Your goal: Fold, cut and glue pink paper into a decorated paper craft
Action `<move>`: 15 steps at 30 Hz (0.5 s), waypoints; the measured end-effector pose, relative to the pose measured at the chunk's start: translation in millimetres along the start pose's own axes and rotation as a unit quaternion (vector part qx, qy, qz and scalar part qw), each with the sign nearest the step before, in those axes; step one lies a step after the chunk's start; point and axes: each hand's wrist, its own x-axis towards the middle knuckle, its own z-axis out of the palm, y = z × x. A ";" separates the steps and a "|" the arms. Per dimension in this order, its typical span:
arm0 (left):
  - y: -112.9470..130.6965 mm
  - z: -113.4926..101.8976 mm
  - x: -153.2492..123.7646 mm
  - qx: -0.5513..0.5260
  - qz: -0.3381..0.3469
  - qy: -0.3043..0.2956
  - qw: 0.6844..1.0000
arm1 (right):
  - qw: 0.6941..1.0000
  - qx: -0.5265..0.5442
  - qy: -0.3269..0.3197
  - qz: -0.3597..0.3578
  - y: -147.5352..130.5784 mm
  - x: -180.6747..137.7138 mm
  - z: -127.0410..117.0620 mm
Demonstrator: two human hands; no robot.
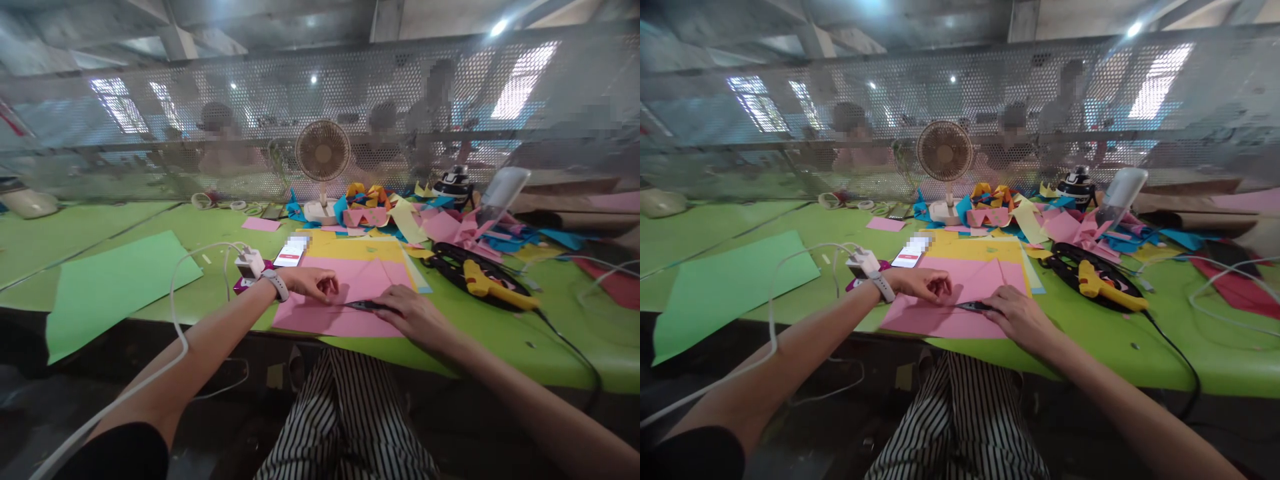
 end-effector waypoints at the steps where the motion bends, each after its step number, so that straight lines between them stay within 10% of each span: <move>1: 0.4 0.2 0.1 0.000 0.000 -0.001 1.000 | 1.000 0.004 -0.002 -0.001 0.9 -0.8 -0.5; 15: 3.0 0.8 -1.9 -0.004 0.017 -0.011 1.000 | 1.000 0.013 -0.021 0.000 -1.4 -0.3 -3.3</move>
